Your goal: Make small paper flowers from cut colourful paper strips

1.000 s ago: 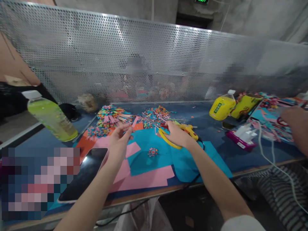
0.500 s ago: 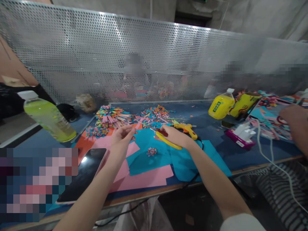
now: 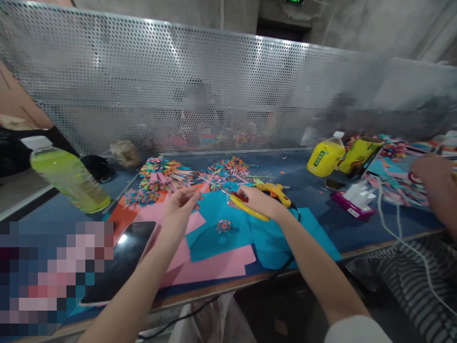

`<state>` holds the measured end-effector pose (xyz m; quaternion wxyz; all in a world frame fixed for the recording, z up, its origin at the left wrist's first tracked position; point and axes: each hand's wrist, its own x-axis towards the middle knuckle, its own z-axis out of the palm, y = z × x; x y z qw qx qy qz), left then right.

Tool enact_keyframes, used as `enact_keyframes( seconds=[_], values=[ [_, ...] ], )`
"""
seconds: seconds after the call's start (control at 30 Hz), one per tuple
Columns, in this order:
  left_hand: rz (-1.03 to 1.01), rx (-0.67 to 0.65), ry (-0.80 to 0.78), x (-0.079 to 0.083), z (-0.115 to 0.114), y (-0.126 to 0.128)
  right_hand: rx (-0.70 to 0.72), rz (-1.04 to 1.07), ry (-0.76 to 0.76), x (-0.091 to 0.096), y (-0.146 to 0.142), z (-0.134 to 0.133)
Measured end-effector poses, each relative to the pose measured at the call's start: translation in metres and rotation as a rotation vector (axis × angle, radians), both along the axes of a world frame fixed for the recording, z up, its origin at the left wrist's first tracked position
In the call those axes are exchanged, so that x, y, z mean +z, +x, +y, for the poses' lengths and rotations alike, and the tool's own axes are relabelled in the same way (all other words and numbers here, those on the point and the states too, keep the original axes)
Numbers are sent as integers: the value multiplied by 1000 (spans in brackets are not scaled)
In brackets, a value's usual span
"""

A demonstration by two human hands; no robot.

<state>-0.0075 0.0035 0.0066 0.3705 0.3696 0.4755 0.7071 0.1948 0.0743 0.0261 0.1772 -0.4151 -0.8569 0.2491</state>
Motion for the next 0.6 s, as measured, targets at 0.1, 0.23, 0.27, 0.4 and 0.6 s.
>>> enact_keyframes(
  seconds=[0.1,0.23,0.27,0.4,0.6],
  values=[
    [-4,7,-18,1,0,0,13,3,-19,1,1,-2],
    [-15,20,-17,1,1,0,54,9,-32,3,1,-4],
    [-11,17,-21,0,1,0,57,5,-23,3,0,-4],
    [24,-9,-41,-3,1,-2,74,-4,-5,2,-1,-2],
    [20,-23,-40,-7,3,-5,61,12,14,0,0,-2]
  ],
)
